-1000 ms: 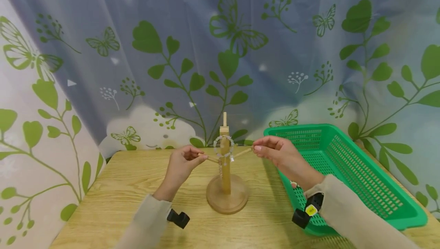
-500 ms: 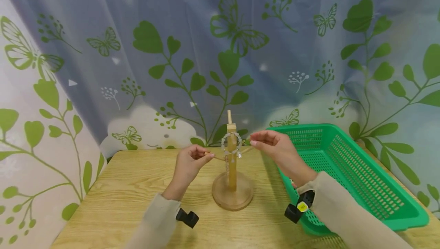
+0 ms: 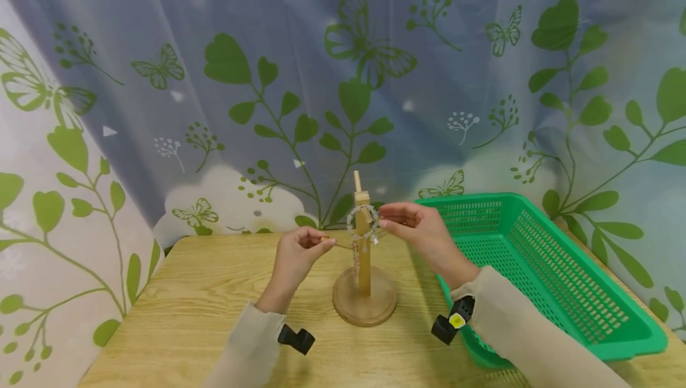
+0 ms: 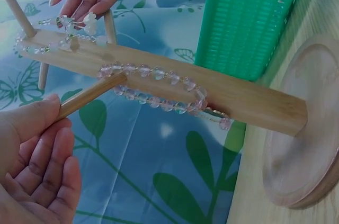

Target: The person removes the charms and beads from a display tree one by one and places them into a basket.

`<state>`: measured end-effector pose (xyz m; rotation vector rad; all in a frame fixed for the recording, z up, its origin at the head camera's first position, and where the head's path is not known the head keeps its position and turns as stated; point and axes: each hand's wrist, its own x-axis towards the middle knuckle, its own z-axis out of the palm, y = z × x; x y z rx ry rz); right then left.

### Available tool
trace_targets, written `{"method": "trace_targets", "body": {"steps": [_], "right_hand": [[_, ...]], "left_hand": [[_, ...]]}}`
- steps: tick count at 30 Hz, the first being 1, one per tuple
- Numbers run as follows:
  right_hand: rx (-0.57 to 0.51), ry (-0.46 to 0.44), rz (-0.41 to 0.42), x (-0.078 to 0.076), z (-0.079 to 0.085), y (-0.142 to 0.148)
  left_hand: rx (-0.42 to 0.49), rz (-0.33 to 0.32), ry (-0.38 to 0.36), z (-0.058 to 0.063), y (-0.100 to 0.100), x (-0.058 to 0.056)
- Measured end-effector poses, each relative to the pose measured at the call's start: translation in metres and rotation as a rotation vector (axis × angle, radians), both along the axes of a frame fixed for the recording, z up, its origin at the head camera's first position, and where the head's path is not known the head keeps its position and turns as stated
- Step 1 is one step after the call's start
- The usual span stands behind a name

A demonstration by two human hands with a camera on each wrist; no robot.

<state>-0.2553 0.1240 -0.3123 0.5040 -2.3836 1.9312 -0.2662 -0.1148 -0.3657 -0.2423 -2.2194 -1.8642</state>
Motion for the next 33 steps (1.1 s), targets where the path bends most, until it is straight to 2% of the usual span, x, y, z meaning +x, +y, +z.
{"method": "trace_targets", "body": {"steps": [10, 22, 33], "right_hand": [[0.059, 0.052, -0.004, 0.002, 0.001, -0.009], [0.058, 0.081, 0.003, 0.004, 0.003, -0.012], [0.074, 0.130, -0.016, 0.008, 0.009, -0.011]], "left_hand": [[0.010, -0.074, -0.069, 0.004, -0.006, -0.003], [0.026, -0.078, -0.093, 0.004, -0.007, -0.002], [-0.004, -0.085, -0.141, 0.009, -0.008, -0.004]]}}
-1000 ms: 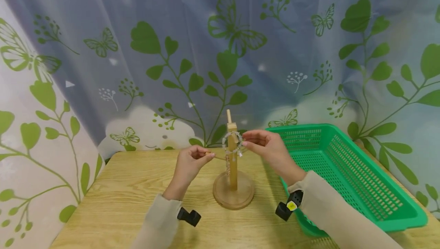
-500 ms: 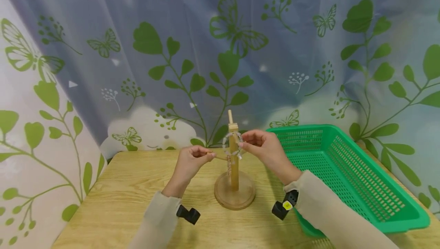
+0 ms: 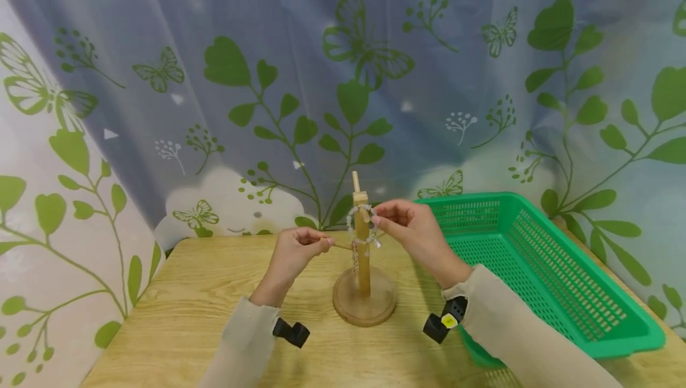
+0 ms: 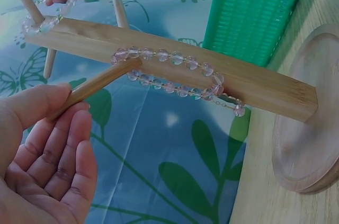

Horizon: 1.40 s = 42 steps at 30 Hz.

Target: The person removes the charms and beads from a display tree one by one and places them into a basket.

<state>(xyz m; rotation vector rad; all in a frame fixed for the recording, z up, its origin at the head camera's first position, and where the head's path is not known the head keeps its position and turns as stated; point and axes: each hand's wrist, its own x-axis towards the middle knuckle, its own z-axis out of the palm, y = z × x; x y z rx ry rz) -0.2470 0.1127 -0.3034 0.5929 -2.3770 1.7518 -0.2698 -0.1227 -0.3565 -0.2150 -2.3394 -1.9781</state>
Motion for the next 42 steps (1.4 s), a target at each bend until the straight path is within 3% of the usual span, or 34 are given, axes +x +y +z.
{"method": "trace_targets", "body": {"steps": [18, 29, 42], "right_hand": [[-0.073, 0.044, 0.026, 0.004, 0.018, -0.005], [-0.057, 0.051, 0.016, 0.005, 0.025, -0.001], [-0.099, 0.084, 0.065, 0.018, 0.038, 0.008]], "left_hand": [[0.005, -0.026, -0.013, -0.001, -0.003, -0.002], [-0.007, -0.058, -0.011, -0.001, -0.003, -0.002], [0.008, -0.061, -0.039, 0.002, -0.003, 0.000]]}}
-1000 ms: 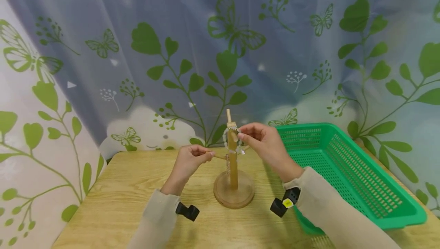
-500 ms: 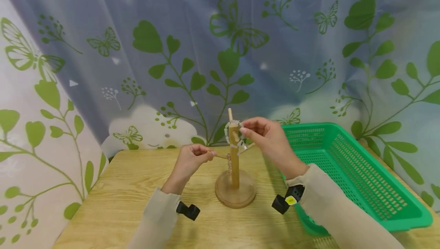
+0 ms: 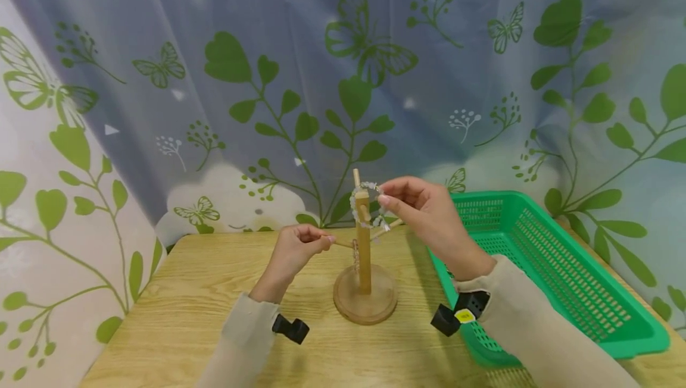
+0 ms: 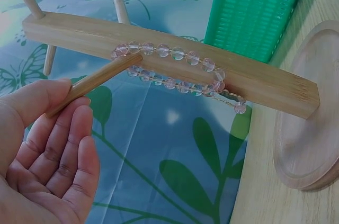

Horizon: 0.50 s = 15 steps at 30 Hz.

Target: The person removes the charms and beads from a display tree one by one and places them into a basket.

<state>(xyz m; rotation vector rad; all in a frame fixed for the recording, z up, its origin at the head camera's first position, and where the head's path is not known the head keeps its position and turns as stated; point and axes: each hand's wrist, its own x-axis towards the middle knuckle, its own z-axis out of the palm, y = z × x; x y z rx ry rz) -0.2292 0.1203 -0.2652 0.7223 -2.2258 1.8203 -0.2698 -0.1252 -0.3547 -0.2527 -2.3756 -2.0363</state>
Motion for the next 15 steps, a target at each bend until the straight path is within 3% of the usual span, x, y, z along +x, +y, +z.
{"method": "trace_targets", "body": {"steps": [8, 15], "right_hand": [[-0.031, 0.016, 0.021, 0.009, 0.004, 0.004], [-0.083, 0.053, 0.050, 0.015, 0.007, 0.009]], "left_hand": [[0.007, -0.013, -0.016, 0.000, -0.001, -0.002], [-0.014, 0.001, 0.012, -0.001, 0.000, -0.001]]}}
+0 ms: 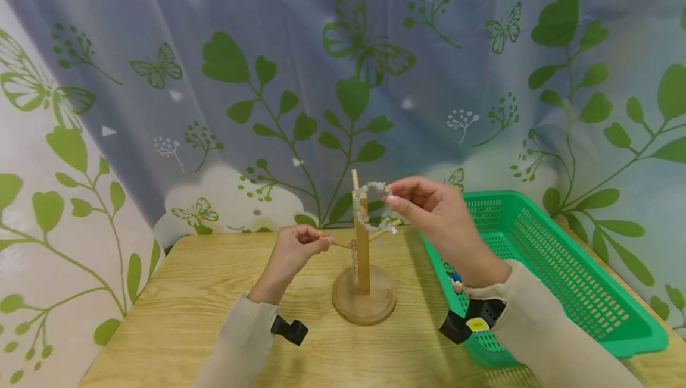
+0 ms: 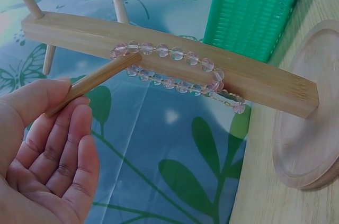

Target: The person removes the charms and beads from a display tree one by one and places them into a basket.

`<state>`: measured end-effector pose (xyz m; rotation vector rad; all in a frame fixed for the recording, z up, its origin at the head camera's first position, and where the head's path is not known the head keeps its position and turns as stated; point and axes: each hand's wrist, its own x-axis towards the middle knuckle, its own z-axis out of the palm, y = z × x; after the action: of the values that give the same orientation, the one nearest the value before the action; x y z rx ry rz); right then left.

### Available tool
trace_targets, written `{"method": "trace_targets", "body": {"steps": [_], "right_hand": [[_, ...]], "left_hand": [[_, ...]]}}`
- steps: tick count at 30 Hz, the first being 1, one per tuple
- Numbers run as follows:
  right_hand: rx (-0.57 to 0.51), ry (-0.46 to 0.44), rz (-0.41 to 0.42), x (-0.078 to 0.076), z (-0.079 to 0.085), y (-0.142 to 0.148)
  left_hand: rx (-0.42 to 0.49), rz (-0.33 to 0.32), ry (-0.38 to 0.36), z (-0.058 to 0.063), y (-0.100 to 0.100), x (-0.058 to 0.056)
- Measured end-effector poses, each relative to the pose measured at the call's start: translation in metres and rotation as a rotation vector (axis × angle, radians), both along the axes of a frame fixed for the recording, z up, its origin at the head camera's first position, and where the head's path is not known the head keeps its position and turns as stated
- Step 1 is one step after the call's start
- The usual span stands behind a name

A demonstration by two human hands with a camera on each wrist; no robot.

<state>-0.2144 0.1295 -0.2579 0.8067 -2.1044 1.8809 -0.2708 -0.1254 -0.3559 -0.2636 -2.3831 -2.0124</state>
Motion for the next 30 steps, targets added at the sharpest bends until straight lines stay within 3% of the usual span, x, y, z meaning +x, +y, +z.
{"method": "trace_targets", "body": {"steps": [21, 30], "right_hand": [[-0.034, 0.016, -0.049, 0.000, -0.004, 0.045], [-0.005, 0.001, -0.109, -0.007, -0.017, 0.070]], "left_hand": [[0.009, 0.000, -0.026, -0.001, -0.002, -0.002], [0.015, -0.001, -0.008, 0.000, 0.000, 0.000]]}}
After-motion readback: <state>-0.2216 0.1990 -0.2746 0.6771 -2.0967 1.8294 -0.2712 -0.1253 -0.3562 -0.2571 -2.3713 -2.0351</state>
